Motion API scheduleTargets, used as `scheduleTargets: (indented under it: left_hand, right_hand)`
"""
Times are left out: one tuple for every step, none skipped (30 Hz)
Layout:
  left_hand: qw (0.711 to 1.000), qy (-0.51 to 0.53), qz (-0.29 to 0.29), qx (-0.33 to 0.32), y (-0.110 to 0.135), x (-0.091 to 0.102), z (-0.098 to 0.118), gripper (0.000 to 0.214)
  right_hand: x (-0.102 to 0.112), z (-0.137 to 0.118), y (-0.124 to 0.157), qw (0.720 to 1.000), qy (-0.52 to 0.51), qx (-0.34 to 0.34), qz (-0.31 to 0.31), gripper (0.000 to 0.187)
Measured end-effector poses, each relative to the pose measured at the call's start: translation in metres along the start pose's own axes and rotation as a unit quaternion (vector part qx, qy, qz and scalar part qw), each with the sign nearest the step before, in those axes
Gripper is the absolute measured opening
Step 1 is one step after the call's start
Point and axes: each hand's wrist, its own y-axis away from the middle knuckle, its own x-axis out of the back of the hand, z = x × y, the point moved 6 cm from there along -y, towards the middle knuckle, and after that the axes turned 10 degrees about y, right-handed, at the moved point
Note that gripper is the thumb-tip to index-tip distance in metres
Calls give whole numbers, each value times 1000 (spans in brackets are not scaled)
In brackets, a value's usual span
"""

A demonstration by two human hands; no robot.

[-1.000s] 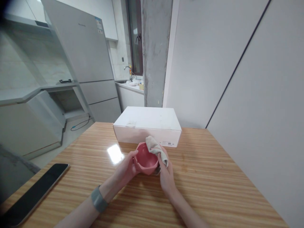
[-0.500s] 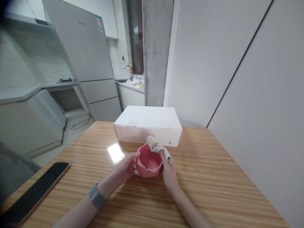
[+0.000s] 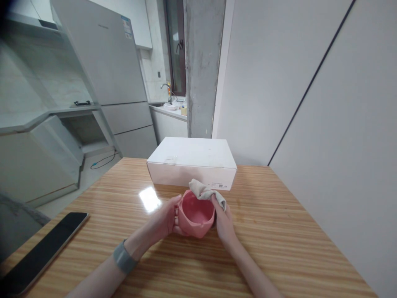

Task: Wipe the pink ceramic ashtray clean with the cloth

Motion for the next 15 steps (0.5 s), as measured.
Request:
scheduleTargets:
  left_hand:
    - [1000,-3,7,-8,0,2,1,40]
    - [1000,-5,13,-17,0,4,3,36]
    - [999,-4,19,-28,0,5,3,34]
    - [999,-1,26,-37,0,5,4,32]
    - [998,4,33,-46,0,4,4,31]
    - [998,11,38,-57,0,3,5,31]
    - [996,21,39,-71,1,1,6,31]
    - [995,34,34,-87,2,-2,7,32]
    - [993,50,23,-103,3,-6,8,34]
    - [991,64,6,-115,5,-10,9,35]
    - [990,75,-11,-122,5,-14,9,37]
    - [989,80,-26,-122,6,-17,8,38]
    - [990,77,-34,-113,6,-18,7,38]
    - [992,68,-32,-98,6,-18,5,38]
    - [995,53,-23,-77,5,-16,3,39]
  right_hand:
    - [-1,0,0,1000,1,-2,-6,45]
    - [-3,0,1,1000,2,-2,-12,45]
    - [-5,0,2,1000,3,-1,-18,45]
    - [-7,-1,3,1000,3,3,-21,45]
    - [-10,-2,5,1000,3,7,-23,46]
    - [-12,-3,8,1000,3,15,-21,46]
    - [-14,-4,10,1000,2,24,-17,46]
    - [-16,-5,13,999,0,35,-12,46]
    - [-18,-6,16,999,-2,47,-7,45]
    - [-20,-7,18,998,-4,61,-3,44]
    - [-21,-8,20,997,-5,72,3,43]
    - [-21,-8,20,997,-7,78,9,43]
    - [-19,-8,20,997,-9,74,16,43]
    - [-17,-7,19,998,-12,64,22,44]
    - [-15,-5,16,998,-14,47,26,45]
